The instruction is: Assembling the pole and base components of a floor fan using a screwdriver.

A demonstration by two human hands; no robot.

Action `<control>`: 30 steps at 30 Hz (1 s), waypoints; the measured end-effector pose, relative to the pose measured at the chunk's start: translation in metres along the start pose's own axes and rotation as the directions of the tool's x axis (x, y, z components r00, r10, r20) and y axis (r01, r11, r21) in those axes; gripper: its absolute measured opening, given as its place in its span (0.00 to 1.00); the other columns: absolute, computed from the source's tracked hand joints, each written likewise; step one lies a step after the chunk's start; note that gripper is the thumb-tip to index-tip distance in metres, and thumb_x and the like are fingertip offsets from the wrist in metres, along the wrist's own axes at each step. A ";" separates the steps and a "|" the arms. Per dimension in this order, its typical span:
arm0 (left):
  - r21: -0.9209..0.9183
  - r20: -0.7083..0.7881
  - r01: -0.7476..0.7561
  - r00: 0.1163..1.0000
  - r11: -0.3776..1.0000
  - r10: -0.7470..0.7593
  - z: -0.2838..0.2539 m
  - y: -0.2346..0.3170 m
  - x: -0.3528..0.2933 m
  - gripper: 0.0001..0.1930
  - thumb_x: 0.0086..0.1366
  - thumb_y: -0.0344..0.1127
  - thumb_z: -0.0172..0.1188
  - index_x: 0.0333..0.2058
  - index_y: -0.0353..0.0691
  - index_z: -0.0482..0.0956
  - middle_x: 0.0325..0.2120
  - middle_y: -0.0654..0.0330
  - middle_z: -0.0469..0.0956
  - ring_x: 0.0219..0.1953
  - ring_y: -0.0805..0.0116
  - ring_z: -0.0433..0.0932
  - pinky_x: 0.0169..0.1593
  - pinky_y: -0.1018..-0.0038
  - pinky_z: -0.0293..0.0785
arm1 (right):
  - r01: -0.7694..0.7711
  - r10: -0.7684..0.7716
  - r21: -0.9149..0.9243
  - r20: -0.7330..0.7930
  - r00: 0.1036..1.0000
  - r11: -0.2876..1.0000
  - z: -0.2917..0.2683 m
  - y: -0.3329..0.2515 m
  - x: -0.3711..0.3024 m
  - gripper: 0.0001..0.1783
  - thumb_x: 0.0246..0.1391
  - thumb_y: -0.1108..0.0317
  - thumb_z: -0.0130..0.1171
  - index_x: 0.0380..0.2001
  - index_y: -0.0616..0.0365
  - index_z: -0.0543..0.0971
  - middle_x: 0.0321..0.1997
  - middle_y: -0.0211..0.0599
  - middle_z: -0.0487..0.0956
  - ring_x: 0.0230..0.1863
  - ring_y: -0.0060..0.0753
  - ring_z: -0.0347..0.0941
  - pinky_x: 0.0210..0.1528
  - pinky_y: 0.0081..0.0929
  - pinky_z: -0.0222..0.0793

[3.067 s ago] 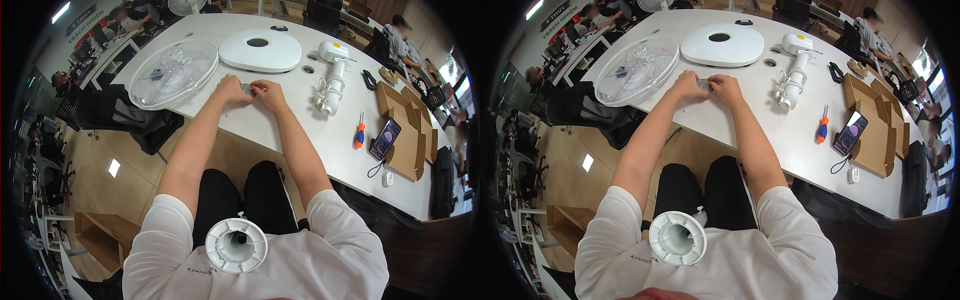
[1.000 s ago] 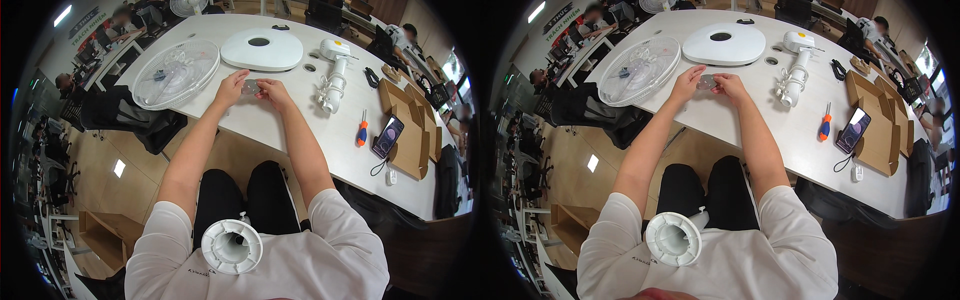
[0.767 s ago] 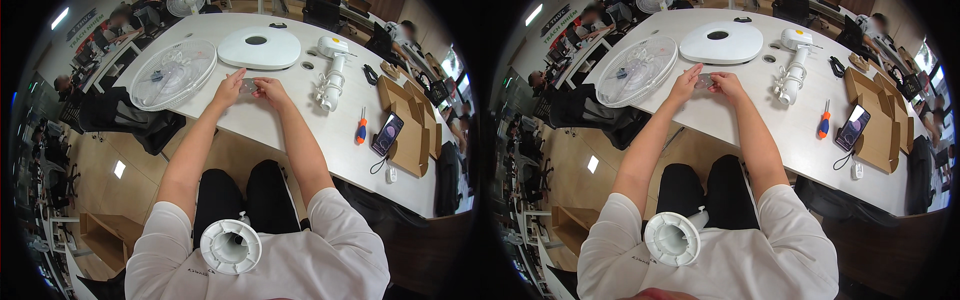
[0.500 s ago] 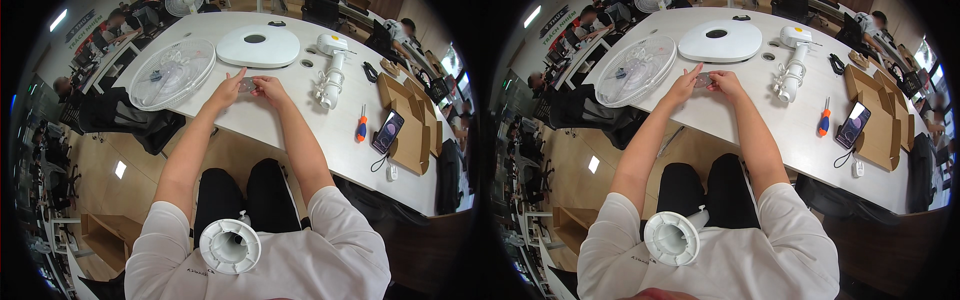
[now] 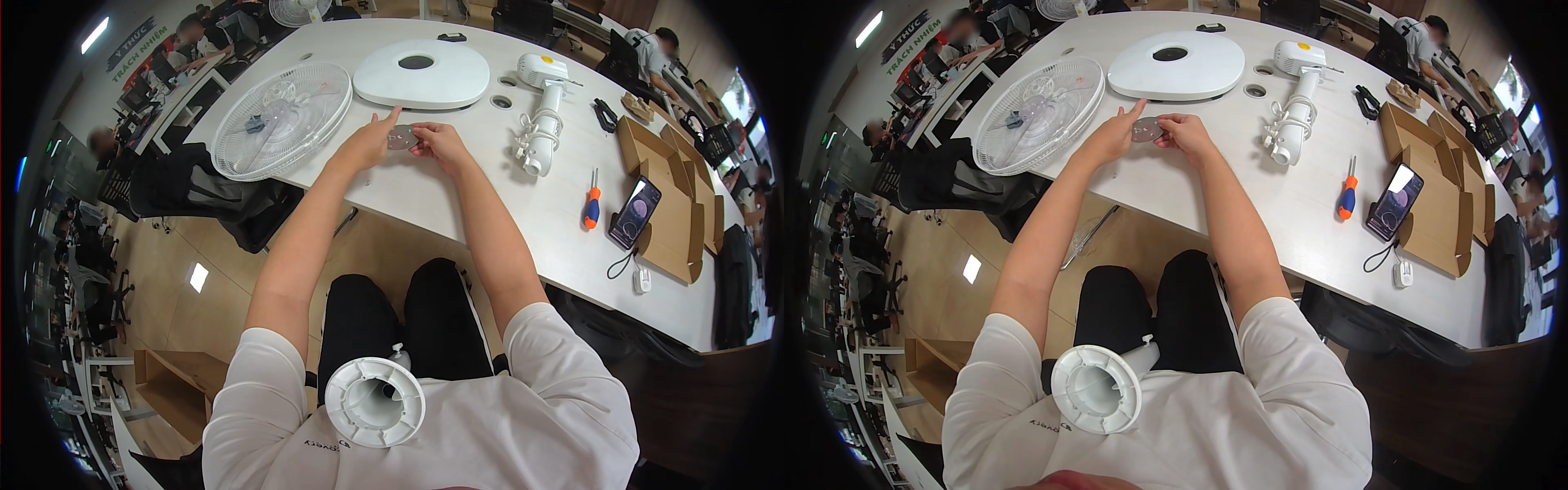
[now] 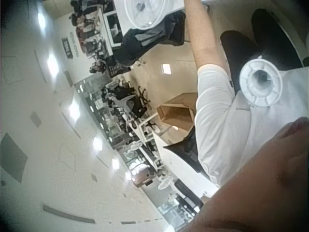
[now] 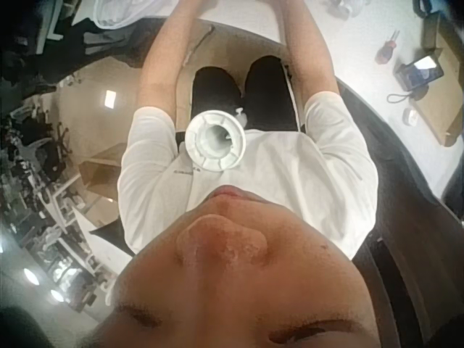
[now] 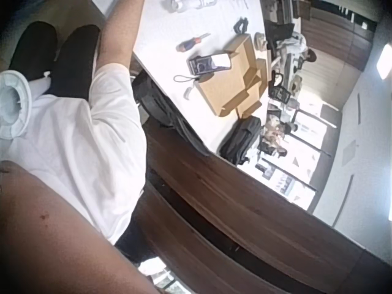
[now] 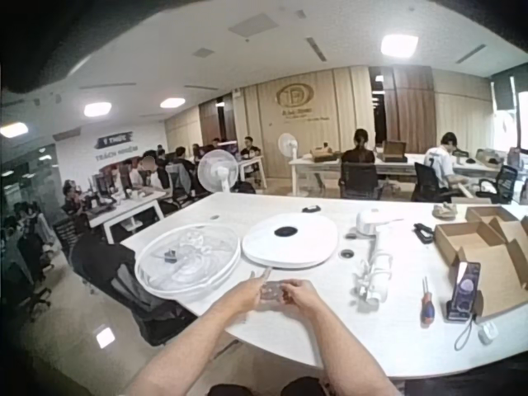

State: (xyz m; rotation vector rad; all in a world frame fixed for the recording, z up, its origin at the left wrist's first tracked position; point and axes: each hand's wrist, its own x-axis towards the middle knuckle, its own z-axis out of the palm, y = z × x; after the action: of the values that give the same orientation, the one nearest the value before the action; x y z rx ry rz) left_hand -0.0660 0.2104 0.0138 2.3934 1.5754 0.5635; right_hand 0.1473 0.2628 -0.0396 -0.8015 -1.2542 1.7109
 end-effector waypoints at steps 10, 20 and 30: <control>-0.060 -0.174 0.017 0.984 0.998 -0.027 -0.016 -0.006 -0.015 0.12 0.65 0.36 0.69 0.44 0.38 0.91 0.49 0.51 0.87 0.49 0.52 0.86 0.55 0.65 0.80 | 0.001 -0.001 -0.009 -0.014 1.000 1.000 0.002 -0.001 -0.002 0.19 0.72 0.71 0.59 0.59 0.75 0.79 0.42 0.45 0.86 0.32 0.29 0.84 0.37 0.24 0.85; -0.038 -0.221 0.023 0.975 0.999 -0.031 -0.018 -0.017 -0.015 0.12 0.62 0.35 0.72 0.41 0.36 0.90 0.40 0.52 0.89 0.42 0.57 0.88 0.49 0.65 0.82 | -0.011 0.011 -0.031 -0.009 1.000 0.999 0.003 -0.002 -0.003 0.21 0.72 0.71 0.58 0.62 0.75 0.77 0.43 0.44 0.85 0.34 0.27 0.82 0.38 0.24 0.82; -0.032 -0.302 -0.039 0.953 0.999 0.028 -0.014 -0.013 -0.015 0.10 0.59 0.33 0.74 0.38 0.35 0.90 0.33 0.52 0.89 0.37 0.60 0.89 0.44 0.67 0.83 | -0.004 0.003 -0.028 -0.006 1.000 1.000 0.002 -0.001 -0.001 0.19 0.71 0.71 0.60 0.59 0.73 0.79 0.43 0.45 0.86 0.33 0.28 0.84 0.37 0.24 0.85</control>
State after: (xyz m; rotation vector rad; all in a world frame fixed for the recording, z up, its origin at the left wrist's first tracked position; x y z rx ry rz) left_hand -0.0884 0.2018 0.0186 2.3987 1.6216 0.9980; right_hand 0.1463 0.2610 -0.0383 -0.8247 -1.2758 1.6962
